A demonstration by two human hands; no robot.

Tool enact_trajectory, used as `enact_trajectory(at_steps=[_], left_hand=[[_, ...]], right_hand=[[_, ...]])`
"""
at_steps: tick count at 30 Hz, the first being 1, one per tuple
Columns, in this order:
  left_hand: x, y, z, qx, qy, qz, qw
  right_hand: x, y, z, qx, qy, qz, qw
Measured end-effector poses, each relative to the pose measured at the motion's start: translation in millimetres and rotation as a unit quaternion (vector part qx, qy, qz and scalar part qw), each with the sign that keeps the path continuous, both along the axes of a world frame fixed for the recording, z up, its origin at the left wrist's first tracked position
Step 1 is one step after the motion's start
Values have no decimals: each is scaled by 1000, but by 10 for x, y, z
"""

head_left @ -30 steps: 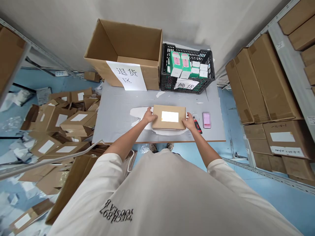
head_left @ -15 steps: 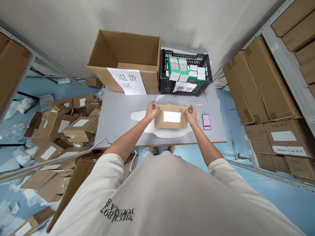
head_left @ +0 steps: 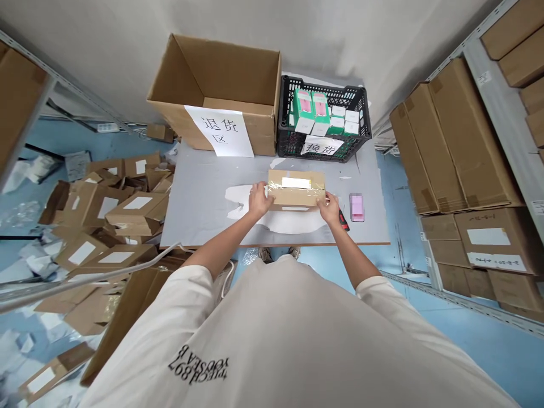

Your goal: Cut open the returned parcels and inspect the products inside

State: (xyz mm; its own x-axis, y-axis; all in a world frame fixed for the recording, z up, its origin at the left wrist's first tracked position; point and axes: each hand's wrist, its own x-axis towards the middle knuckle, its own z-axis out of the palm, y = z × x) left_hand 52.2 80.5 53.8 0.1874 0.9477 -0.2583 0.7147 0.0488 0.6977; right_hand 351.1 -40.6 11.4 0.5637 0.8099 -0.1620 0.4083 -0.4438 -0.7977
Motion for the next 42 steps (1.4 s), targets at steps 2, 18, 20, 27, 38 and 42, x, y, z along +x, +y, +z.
enact_trajectory(at_steps=[2,18,20,27,38,42], left_hand=[[-8,-17,30,58,1,-84,995],[-483,47,122,42,151,-119,980],[-541,78,155,38,116,-88,989],[-338,116,559,249,-20,-153,956],[-1099,209,502,208,24,-75,975],[-1188,201,441,190,-2,-45,981]], right_hand=[[-17,3,-5,-1,-5,-4,1000],[-431,410,271,157,97,100,978],[-600,514,345,168,101,115,974],[-1166,769,515,184,70,238,951],[-1488,659,295,104,3,165,981],[-1626,694,294,113,20,177,977]])
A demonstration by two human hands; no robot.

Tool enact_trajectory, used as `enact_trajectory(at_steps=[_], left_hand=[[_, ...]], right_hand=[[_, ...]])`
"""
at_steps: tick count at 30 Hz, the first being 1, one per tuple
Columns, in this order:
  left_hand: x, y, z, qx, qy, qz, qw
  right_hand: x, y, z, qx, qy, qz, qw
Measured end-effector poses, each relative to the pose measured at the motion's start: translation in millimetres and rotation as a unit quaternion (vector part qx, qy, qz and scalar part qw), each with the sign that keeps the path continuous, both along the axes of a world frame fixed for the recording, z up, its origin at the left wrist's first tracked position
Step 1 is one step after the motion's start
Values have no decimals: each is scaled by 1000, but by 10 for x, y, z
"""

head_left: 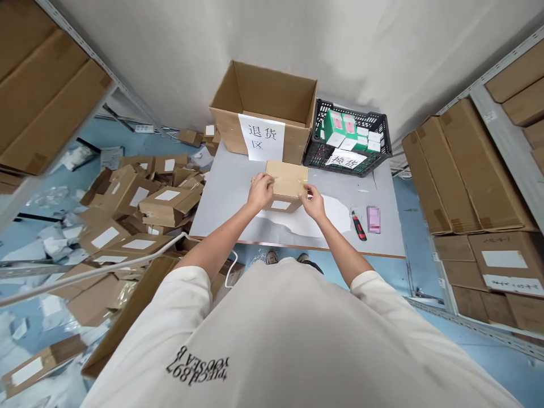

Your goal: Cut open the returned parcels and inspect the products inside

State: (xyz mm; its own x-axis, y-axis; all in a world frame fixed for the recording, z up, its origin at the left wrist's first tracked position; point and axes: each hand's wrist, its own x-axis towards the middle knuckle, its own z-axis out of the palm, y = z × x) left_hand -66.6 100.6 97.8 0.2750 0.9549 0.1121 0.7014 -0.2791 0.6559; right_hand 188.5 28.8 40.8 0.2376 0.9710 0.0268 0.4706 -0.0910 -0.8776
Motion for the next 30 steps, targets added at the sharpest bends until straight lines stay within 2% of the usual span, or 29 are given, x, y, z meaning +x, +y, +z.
enact_trajectory(at_steps=[2,5,12,15,18,24,27,30], left_hand=[[34,-27,-8,-5,-14,-7,1000],[207,-79,-5,-14,-28,-22,999],[1059,-179,-14,-22,-40,-85,995],[1403,-238,-23,-32,-14,-120,992],[1617,-316,3,-23,30,-155,987],[1677,-388,119,-5,89,-155,984],[1639,-355,157,-9,79,-171,982],[1613,-334,198,-7,35,-172,984]], right_hand=[[38,-21,30,6,-2,-2,1000],[252,-105,101,19,-6,-12,1000],[1079,-410,277,30,-35,-72,996],[1380,-549,280,20,-25,-95,995],[1576,-663,225,14,5,-109,994],[1648,-731,120,-11,40,-117,992],[1533,-667,155,11,25,-108,994],[1329,-544,230,44,31,-56,997]])
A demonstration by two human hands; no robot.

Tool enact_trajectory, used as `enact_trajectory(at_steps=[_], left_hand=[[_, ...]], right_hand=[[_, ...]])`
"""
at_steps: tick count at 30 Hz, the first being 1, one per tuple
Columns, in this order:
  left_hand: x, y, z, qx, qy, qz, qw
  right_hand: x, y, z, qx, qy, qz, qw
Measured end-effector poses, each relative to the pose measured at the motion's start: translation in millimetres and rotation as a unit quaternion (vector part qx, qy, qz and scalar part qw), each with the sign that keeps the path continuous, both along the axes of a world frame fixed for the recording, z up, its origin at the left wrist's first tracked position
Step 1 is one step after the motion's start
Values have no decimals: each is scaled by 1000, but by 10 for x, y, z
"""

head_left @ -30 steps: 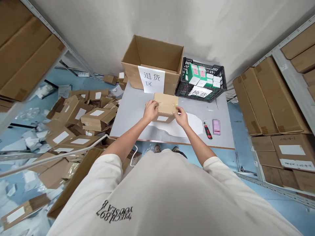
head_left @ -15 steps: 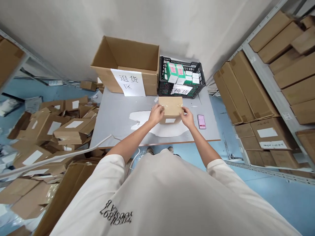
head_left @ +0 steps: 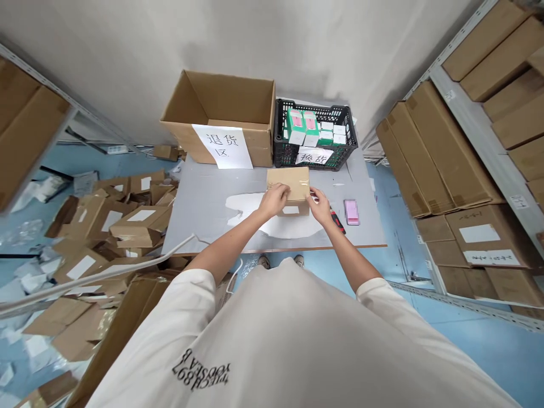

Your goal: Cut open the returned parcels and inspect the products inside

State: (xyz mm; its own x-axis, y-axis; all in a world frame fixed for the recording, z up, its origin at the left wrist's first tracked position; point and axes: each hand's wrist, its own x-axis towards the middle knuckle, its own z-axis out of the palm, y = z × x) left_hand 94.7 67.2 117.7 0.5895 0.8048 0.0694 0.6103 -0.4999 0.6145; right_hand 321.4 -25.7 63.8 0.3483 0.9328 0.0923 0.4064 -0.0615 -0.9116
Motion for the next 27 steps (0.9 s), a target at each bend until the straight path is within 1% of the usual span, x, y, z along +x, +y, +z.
enact_trajectory(at_steps=[3,6,8,10,13,15,17,20,22,24,27], left_hand=[[-58,0,57,12,-35,19,999],[-227,14,100,25,-24,41,999],[-415,40,97,27,-3,68,997],[-648,71,62,18,10,100,995],[-1016,117,-46,-8,9,148,989],[-1240,148,-141,-25,7,176,984],[-1430,187,-237,-46,9,197,979],[-1639,258,-370,-74,16,226,971],[-1713,300,-453,-85,24,238,967],[-1723,318,-537,-99,26,238,966],[-1613,282,-663,-121,12,221,968]], right_hand=[[-259,162,52,22,25,72,997],[-504,305,18,9,37,123,992],[-618,353,-64,-13,27,131,991],[-679,351,-183,-47,1,117,992],[-700,297,-382,-112,-50,64,990],[-715,274,-492,-128,-55,40,989],[-762,280,-567,-123,-34,40,991],[-880,312,-608,-111,7,57,992],[-945,309,-599,-111,22,54,992],[-957,267,-570,-120,29,42,992],[-843,139,-508,-130,27,17,991]])
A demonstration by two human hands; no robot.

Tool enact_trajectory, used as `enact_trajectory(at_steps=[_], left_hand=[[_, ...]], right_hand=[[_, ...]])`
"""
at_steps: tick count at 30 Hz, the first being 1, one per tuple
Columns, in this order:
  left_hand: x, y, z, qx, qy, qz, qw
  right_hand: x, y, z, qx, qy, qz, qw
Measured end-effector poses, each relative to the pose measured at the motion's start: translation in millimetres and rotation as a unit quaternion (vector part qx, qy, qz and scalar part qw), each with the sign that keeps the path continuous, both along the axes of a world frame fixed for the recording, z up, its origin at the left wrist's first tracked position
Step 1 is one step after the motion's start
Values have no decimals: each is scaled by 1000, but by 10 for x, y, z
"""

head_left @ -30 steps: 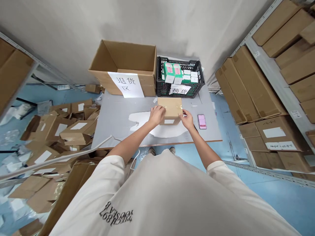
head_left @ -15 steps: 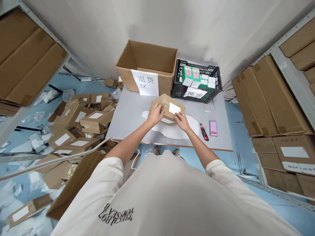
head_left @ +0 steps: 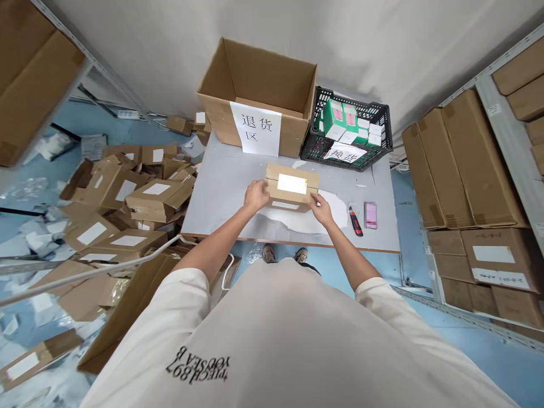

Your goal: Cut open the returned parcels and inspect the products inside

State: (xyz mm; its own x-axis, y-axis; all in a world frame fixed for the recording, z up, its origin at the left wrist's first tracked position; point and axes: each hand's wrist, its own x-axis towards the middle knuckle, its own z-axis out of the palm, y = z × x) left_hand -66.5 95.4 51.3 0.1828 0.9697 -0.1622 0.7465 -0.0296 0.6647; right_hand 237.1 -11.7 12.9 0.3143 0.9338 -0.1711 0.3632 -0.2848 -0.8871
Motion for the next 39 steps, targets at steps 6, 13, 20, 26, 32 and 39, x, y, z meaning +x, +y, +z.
enact_trajectory(at_steps=[6,13,20,26,32,39], left_hand=[[430,-195,-165,-19,-20,-39,999],[692,-253,-79,-14,25,-87,996],[886,-320,162,38,106,-143,983],[913,-382,177,5,126,-115,985],[941,-451,215,-11,194,-106,975],[989,-525,301,-24,244,-109,963]], right_hand=[[480,-304,100,4,-29,-43,999],[774,-556,31,-2,0,-19,1000],[1452,-786,-245,-48,-36,-79,995],[2167,-1015,-523,-171,-132,-128,968],[2333,-1055,-659,-304,-282,-6,910],[2286,-987,-707,-317,-364,88,872]])
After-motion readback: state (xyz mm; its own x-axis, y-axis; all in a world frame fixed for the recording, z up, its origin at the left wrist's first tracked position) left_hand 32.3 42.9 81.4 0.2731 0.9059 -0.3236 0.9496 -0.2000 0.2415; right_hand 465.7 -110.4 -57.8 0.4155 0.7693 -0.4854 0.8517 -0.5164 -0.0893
